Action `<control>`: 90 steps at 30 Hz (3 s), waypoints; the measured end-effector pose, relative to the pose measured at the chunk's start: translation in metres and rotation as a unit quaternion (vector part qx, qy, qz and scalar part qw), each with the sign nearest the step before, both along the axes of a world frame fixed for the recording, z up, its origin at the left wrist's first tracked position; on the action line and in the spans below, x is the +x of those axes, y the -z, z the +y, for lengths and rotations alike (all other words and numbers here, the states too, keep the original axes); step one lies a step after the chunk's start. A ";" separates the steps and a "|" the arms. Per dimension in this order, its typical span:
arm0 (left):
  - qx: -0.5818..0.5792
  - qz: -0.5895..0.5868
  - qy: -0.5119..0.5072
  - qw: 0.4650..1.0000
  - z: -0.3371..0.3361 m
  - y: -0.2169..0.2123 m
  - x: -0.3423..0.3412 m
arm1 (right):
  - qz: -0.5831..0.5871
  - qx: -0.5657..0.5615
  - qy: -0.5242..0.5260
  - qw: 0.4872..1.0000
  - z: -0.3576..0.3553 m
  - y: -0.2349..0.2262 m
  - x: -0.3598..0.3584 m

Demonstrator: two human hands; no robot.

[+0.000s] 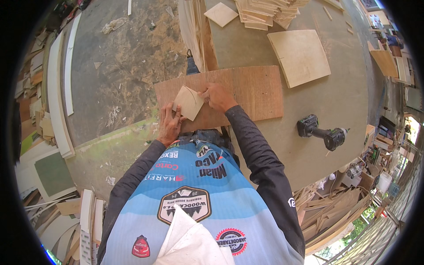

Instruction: The person marks a square wood piece and uses a handheld electric cutter to trim the edges.

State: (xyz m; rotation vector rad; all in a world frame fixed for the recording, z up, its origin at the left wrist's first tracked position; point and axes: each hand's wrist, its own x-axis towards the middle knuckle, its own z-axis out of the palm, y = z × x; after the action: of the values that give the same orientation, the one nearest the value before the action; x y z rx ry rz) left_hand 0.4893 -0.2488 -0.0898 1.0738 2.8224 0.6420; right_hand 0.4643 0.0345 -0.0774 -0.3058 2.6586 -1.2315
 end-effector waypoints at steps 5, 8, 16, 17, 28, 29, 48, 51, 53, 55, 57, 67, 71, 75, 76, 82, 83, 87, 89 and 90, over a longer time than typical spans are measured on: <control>0.001 0.007 -0.001 1.000 0.000 0.001 0.000 | -0.017 -0.002 -0.004 1.000 0.000 0.001 -0.001; 0.001 0.012 -0.003 1.000 0.001 0.001 0.000 | -0.014 0.002 -0.010 1.000 0.001 0.002 -0.003; -0.005 0.014 -0.011 1.000 0.002 0.003 0.001 | -0.002 0.017 -0.019 1.000 0.001 0.002 -0.007; -0.005 0.014 -0.012 1.000 0.002 0.003 0.001 | -0.009 0.013 -0.016 1.000 0.001 0.001 -0.007; -0.027 0.021 -0.023 0.999 0.005 0.000 0.001 | -0.034 -0.024 -0.008 0.999 0.001 -0.002 -0.012; -0.028 0.023 -0.023 0.999 0.005 -0.001 0.001 | -0.026 -0.024 -0.010 0.999 0.001 0.000 -0.012; -0.025 0.014 -0.047 0.999 0.011 -0.003 0.003 | -0.041 -0.028 -0.024 0.998 0.003 -0.005 -0.023; -0.027 0.015 -0.048 0.998 0.011 -0.003 0.003 | -0.031 -0.026 -0.032 0.999 0.003 -0.002 -0.024; -0.028 0.017 -0.047 0.998 0.012 -0.003 0.003 | -0.016 -0.022 -0.037 0.999 0.005 0.004 -0.024; -0.038 0.013 -0.049 0.998 0.013 -0.005 0.003 | -0.004 -0.026 -0.036 0.999 0.005 0.008 -0.025; -0.044 0.014 -0.050 0.998 0.014 -0.006 0.004 | -0.024 -0.022 -0.042 0.999 0.006 0.008 -0.025; -0.043 0.025 -0.051 0.997 0.016 -0.008 0.004 | -0.046 -0.042 -0.036 0.997 0.006 0.010 -0.028; -0.039 0.035 -0.052 0.997 0.016 -0.006 0.005 | -0.046 -0.032 -0.041 0.998 0.007 0.011 -0.029; -0.035 0.027 -0.066 0.997 0.016 -0.004 0.006 | -0.052 -0.035 -0.039 0.997 0.006 0.008 -0.030; -0.035 0.029 -0.066 0.997 0.016 -0.004 0.006 | -0.050 -0.036 -0.041 0.997 0.006 0.008 -0.030; -0.038 0.034 -0.059 0.997 0.017 -0.007 0.004 | -0.050 -0.048 -0.039 0.997 0.007 0.011 -0.031; -0.042 0.035 -0.056 0.997 0.017 -0.008 0.003 | -0.051 -0.047 -0.040 0.997 0.007 0.011 -0.032; -0.038 0.036 -0.061 0.997 0.017 -0.006 0.004 | -0.044 -0.027 -0.049 0.997 0.006 0.006 -0.034; -0.038 0.028 -0.064 0.997 0.018 -0.007 0.004 | -0.043 -0.029 -0.047 0.998 0.006 0.004 -0.034; -0.035 0.030 -0.066 0.997 0.018 -0.007 0.004 | -0.044 -0.039 -0.042 0.997 0.006 0.003 -0.034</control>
State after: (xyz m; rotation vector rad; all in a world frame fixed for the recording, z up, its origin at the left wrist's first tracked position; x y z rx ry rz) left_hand 0.4933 -0.2311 -0.0828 0.9153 2.9625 0.5238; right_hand 0.4301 0.0401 -0.0807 -0.3630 2.5006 -1.2943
